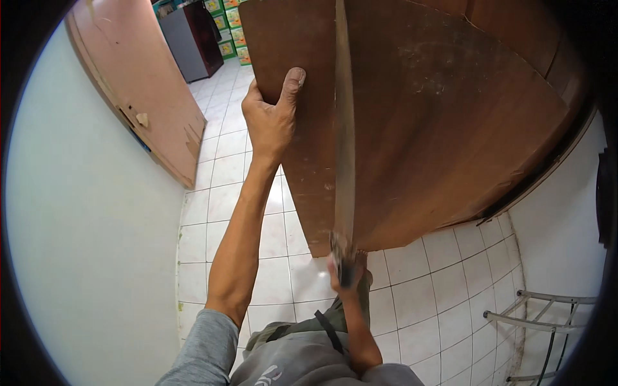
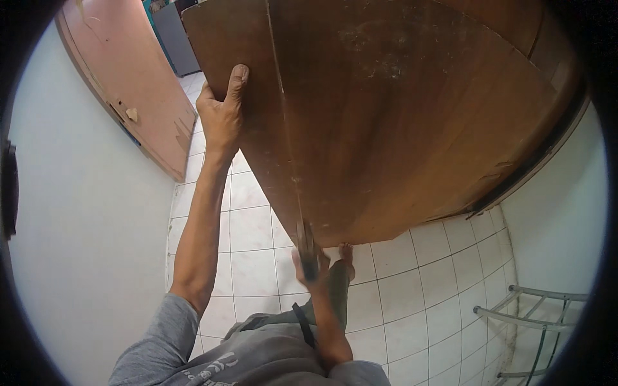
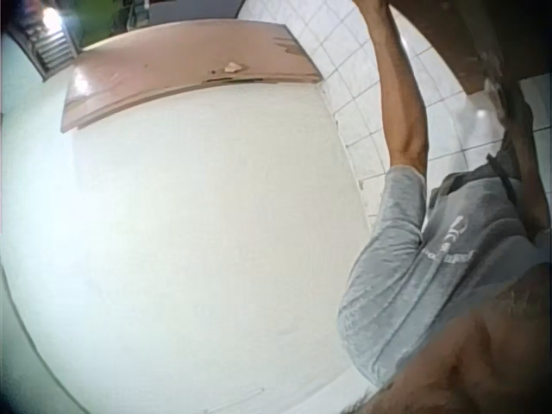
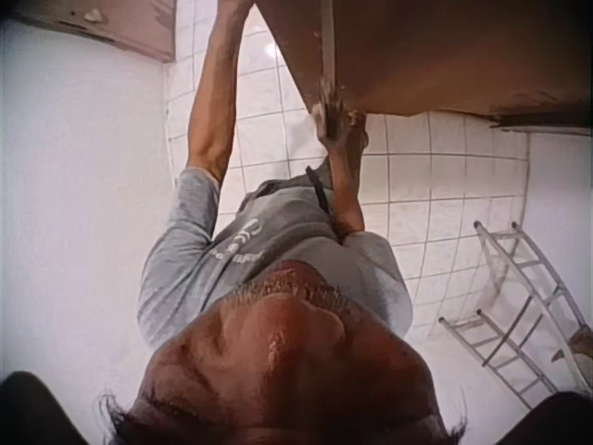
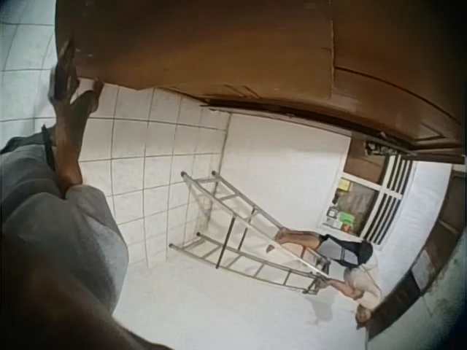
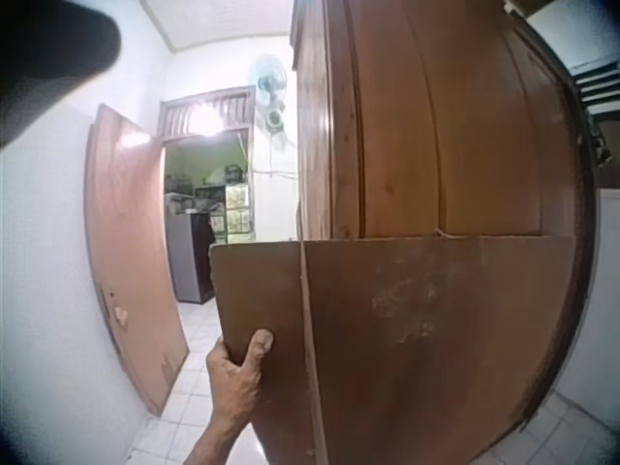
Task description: The person uses a hand saw to cut a wooden board while holding it steady with one hand on a tiled floor.
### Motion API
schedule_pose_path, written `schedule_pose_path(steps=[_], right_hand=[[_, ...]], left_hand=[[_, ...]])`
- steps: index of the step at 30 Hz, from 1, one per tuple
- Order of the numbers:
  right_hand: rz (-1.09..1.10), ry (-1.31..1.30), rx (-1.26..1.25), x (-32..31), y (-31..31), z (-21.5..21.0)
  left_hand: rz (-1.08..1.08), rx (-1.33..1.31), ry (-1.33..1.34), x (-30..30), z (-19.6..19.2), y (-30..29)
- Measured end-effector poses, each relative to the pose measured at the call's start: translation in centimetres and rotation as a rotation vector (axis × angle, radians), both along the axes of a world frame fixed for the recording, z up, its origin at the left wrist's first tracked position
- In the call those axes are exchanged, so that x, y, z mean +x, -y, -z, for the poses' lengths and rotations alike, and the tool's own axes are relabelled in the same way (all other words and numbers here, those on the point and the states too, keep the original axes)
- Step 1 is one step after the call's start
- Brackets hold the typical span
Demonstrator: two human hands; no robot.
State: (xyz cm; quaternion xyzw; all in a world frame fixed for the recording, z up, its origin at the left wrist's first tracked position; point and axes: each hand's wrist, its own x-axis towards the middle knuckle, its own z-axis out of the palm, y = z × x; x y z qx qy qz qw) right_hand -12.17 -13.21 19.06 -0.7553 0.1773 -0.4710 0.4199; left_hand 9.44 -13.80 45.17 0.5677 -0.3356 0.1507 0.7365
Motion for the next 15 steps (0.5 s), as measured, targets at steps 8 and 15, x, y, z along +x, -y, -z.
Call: schedule_pose_path(steps=[8, 15], right_hand=[[0.105, -0.378, -0.293, -10.1, -4.2, 8.2], [0.059, -0.002, 0.057, -6.0, -3.6, 2.8]], left_hand=[[0.055, -0.049, -0.016, -0.5, 0.6, 0.0], [-0.068, -0.010, 0.053, -0.8, 0.2, -0.1]])
